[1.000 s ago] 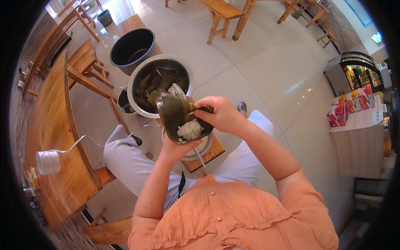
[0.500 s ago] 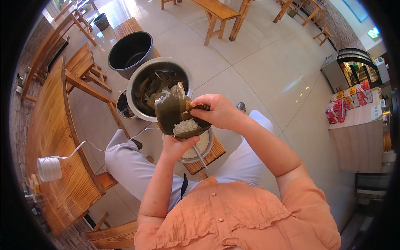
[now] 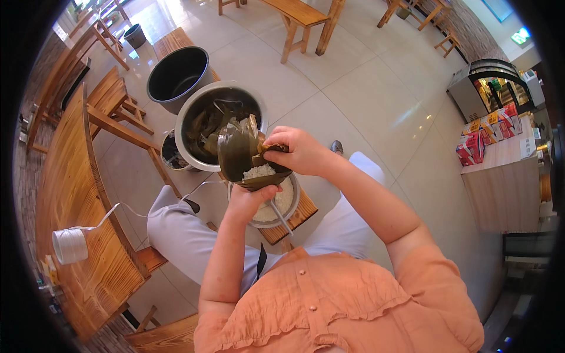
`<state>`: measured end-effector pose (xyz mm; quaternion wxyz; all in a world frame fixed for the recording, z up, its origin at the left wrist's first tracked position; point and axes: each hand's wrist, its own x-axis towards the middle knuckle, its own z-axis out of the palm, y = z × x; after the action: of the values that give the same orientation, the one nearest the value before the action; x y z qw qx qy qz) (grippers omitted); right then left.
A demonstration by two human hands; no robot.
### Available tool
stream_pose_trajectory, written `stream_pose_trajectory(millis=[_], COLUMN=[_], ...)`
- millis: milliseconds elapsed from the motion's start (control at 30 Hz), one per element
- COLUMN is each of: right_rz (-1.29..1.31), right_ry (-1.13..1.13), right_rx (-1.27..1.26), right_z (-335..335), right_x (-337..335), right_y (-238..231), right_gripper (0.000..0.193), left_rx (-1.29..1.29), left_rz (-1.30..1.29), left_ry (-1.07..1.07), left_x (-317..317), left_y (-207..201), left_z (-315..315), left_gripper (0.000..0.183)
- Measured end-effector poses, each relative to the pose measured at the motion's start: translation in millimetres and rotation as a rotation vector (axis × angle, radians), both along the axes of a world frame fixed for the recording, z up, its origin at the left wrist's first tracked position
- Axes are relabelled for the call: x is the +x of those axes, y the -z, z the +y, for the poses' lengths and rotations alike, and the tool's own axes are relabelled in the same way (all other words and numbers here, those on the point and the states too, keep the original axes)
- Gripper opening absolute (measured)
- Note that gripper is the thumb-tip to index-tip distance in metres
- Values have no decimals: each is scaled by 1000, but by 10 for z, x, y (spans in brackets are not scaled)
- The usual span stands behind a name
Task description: The person folds a leaf into a cone shape, fills it with white rice using a spoon, wraps the leaf over the top, and secures it by winding white string around the bundle.
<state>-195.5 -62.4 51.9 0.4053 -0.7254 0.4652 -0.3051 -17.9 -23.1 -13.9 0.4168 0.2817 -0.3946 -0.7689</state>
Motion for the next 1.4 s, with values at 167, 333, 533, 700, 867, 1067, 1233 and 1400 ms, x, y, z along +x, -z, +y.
stream_pose_trajectory(millis=[167, 333, 533, 700, 867, 1067, 1233, 1400], right_rz=[-9, -333, 524, 622, 658, 288, -388, -506], right_ry=[-7, 344, -187, -276, -344, 39, 369, 399], right_rx=[17, 218, -371, -457, -449, -330, 575, 703], right_z=[-2, 282, 1175, 1264, 1124, 965, 900, 896], right_x=[-28, -288, -263, 36, 96, 46, -11, -161], right_y=[24, 154, 734, 1052, 1080, 1263, 1299, 1190], right_gripper=[23, 31, 34, 27, 26, 18, 21, 23], left_rx=[15, -21, 91, 131, 125, 80, 77, 59], left_rz=[34, -76, -47, 50, 9, -40, -81, -131], left_ry=[-29, -125, -173, -210, -229, -241, -249, -268], left_x=[-29, 54, 41, 15, 24, 35, 52, 75], left_y=[-15, 113, 184, 99, 93, 156, 204, 271], left_z=[3, -62, -120, -123, -123, -118, -125, -137], left_gripper=[35, 29, 23, 17, 18, 21, 23, 24])
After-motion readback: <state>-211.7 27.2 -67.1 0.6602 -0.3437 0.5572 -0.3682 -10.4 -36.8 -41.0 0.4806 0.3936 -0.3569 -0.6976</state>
